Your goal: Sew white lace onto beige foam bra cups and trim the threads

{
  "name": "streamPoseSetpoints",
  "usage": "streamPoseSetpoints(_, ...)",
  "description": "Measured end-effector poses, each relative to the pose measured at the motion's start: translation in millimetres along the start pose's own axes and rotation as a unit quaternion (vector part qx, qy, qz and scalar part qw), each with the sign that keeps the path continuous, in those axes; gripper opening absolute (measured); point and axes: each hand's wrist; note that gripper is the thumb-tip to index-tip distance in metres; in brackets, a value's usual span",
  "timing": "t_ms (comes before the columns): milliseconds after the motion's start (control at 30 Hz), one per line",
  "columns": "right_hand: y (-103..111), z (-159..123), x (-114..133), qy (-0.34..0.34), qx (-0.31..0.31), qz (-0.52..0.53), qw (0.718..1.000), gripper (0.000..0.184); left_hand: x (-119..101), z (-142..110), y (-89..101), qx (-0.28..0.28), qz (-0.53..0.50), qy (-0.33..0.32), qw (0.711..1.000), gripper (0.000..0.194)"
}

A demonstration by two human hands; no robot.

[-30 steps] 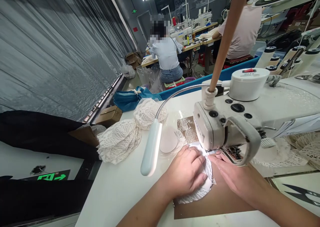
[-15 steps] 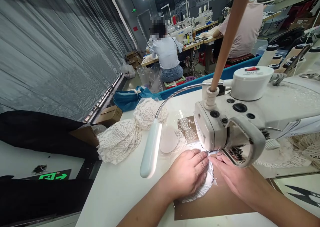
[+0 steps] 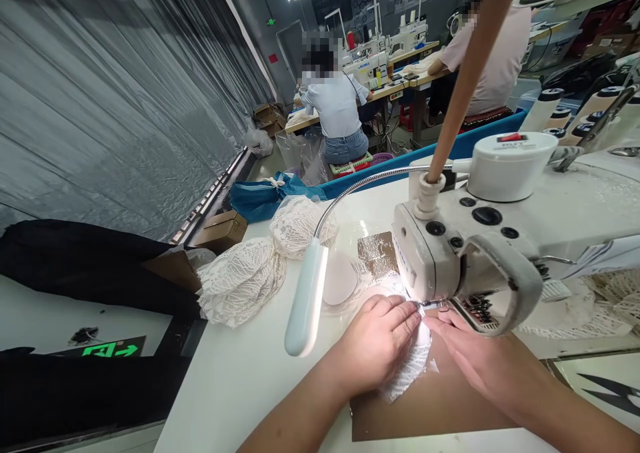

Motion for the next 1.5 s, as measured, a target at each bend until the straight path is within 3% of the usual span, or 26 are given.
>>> streamPoseSetpoints(233, -1, -3, -5, 0.01, 0.001, -0.011, 1.0, 0.04, 1, 4, 2.6, -0.011, 0.004, 0.018, 1.0, 0.04)
streamPoseSetpoints(467, -9, -4, 0, -0.003, -0.003, -0.061, 0.998, 0.048, 3, 7, 5.0, -0.029, 0.002, 0.047, 0.998, 0.036)
streamPoseSetpoints(700, -4, 1, 3, -0.046, 0.005, 0.004, 0.999, 0.049, 3, 1, 9.7, -0.011, 0.005, 0.068, 0.998, 0.037)
streamPoseSetpoints(900, -2, -5, -1, -0.053, 0.038, 0.055, 0.996, 0.047, -2, -6, 15.9, -0.014, -0.041, 0.026, 0.999, 0.033)
streamPoseSetpoints(1067, 3, -3, 1, -0.061, 0.035, 0.099, 0.993, 0.041, -4, -6, 10.2, -0.013, -0.025, 0.062, 0.998, 0.023)
streamPoseSetpoints(1500, -5, -10, 1, -0.056, 0.008, 0.062, 0.996, 0.049, -1, -5, 12.8, 0.009, -0.086, 0.075, 0.993, 0.016)
Point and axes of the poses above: each hand's wrist, its own z-axis towards the middle knuckle, its own y-axis out of the back of the hand, x = y × z, and after that the axes turned 1 degree about -z, right-handed
